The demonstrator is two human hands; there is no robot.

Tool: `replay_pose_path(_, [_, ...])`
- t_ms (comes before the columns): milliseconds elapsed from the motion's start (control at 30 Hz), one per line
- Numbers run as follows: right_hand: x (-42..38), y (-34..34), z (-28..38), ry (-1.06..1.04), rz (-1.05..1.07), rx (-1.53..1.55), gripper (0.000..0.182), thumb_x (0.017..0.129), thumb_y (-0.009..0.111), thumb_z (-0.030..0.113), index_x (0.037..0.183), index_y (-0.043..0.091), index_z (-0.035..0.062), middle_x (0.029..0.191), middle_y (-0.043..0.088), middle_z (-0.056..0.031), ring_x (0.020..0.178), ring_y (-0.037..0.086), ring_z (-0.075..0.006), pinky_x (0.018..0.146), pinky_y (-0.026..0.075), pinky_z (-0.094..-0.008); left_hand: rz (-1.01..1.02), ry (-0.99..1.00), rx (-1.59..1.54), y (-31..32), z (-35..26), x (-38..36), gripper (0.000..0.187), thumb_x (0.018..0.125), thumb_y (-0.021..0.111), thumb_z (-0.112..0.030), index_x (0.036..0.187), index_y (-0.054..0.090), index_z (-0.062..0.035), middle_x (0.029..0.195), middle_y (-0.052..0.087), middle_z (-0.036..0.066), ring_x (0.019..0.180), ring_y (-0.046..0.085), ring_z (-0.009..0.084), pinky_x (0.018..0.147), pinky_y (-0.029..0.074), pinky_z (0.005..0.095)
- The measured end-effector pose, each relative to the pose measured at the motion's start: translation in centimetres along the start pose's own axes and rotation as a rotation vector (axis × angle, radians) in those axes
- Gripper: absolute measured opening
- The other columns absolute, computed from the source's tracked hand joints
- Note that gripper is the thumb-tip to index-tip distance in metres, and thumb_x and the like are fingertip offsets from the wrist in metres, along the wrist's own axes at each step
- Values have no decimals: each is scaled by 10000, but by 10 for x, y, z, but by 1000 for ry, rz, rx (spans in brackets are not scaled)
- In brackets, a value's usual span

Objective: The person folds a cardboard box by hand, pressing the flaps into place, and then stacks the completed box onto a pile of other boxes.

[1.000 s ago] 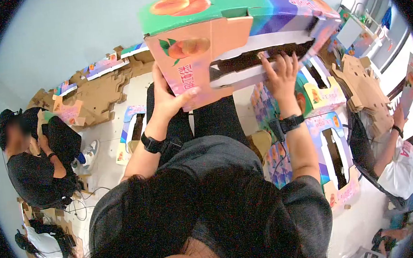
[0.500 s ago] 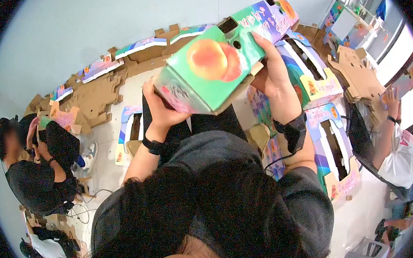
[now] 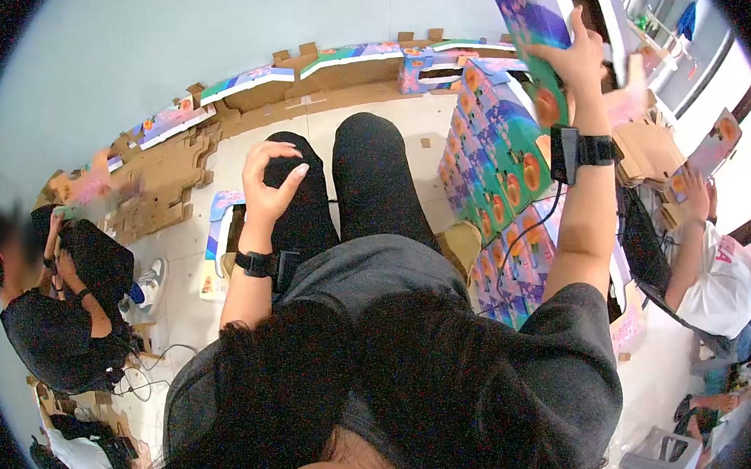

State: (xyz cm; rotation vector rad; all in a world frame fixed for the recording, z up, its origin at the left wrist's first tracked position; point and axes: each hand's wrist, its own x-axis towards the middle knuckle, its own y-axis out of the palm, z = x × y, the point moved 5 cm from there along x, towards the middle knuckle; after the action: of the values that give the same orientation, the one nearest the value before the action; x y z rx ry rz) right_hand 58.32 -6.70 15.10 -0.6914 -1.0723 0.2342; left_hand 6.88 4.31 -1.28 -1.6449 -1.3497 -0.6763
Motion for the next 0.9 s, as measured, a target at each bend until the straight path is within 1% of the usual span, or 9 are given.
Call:
replay_pose_path(67, [-10,4,-3,60,-35,-319,1001,622,824,597,1525,423,434,1469,479,-170,1330,481,-399,1045,334,-631,-16,15,42,-2,-5,2,213,732,857,-179,745,672,-73,811,690,60,865,654,275,832,473,379])
replay_pose_path(167, [-16,24,-22,127,170,-507,925,656,822,545,1503,472,418,1462,493,-175,1327,486,-419,1045,353,-603,-7,-54,19,-6,9,-4,165,801,805,-107,748,658,-54,803,691,69,817,644,220,812,468,340])
replay_pose_path(233, [-15,38,-39,226,333,-470,924,647,841,506,1495,486,420,1469,491,-178,1337,477,-435,1051,353,-599,-50,-163,-35,-12,24,-9,284,836,801,-129,659,601,-32,668,595,49,630,542,158,598,402,298])
replay_pose_path(433, [-37,87,-99,284,635,-362,1005,592,892,470,1505,476,402,1538,446,-180,1413,409,-445,1124,265,-645,-143,-187,-52,-26,34,-15,297,900,754,-115,666,602,-14,654,585,34,601,499,116,598,385,274])
replay_pose_path(700, [-27,119,-121,234,679,-278,1001,571,894,452,1490,499,412,1567,415,-184,1444,361,-450,1136,213,-670,-201,-283,-45,-39,46,-21,312,925,734,-110,662,597,-14,663,593,20,599,489,90,613,395,257])
replay_pose_path(767, [-28,118,-113,155,604,-355,964,599,874,426,1488,502,414,1596,374,-183,1454,338,-457,1155,185,-661,-227,-288,-39,-42,52,-23,324,931,734,-119,653,603,-17,666,594,9,595,484,79,605,390,247])
replay_pose_path(833, [-39,101,-74,-15,455,-518,928,638,864,418,1488,494,430,1609,350,-184,1459,327,-457,1158,172,-660,-284,-397,-151,-53,44,-28,102,960,701,-115,966,641,-33,672,591,-14,597,480,52,590,382,224])
replay_pose_path(867, [-53,75,-32,-293,50,-546,672,727,827,394,1366,643,306,1477,518,-178,1370,458,-398,1114,292,-599,-337,-413,-249,-61,38,-26,143,967,691,-110,1072,625,-40,682,596,-18,602,487,44,587,382,220])
replay_pose_path(900, [-57,66,-6,-356,-61,-366,557,754,813,370,1280,677,253,1380,576,-164,1293,514,-373,1064,345,-559,-394,-431,-347,-67,34,-26,224,973,680,-106,1177,609,-46,692,601,-22,608,495,36,584,383,215])
